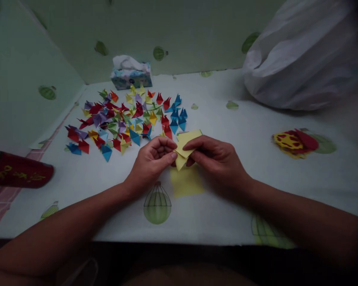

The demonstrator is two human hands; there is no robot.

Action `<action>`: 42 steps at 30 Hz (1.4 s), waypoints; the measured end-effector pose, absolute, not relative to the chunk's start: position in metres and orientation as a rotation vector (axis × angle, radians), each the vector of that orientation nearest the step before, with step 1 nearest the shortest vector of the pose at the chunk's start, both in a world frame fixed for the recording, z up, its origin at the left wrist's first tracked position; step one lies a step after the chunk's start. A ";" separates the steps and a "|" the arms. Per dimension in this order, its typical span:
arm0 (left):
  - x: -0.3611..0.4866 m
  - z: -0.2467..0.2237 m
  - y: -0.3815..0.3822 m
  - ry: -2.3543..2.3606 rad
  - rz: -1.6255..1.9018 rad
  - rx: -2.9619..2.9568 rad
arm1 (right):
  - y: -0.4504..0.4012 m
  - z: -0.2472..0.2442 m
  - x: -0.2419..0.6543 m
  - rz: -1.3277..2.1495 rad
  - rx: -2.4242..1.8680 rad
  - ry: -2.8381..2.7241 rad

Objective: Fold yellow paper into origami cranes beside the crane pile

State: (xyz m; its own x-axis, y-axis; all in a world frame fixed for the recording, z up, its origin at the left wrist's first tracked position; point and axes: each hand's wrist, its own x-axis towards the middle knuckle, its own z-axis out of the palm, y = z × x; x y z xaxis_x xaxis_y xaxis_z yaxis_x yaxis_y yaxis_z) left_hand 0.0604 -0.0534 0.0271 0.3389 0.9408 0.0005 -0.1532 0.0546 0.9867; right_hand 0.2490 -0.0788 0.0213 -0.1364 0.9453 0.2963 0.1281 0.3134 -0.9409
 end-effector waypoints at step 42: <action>0.060 0.032 -0.058 0.989 1.128 1.603 | -0.074 0.027 0.248 1.481 -1.004 -1.393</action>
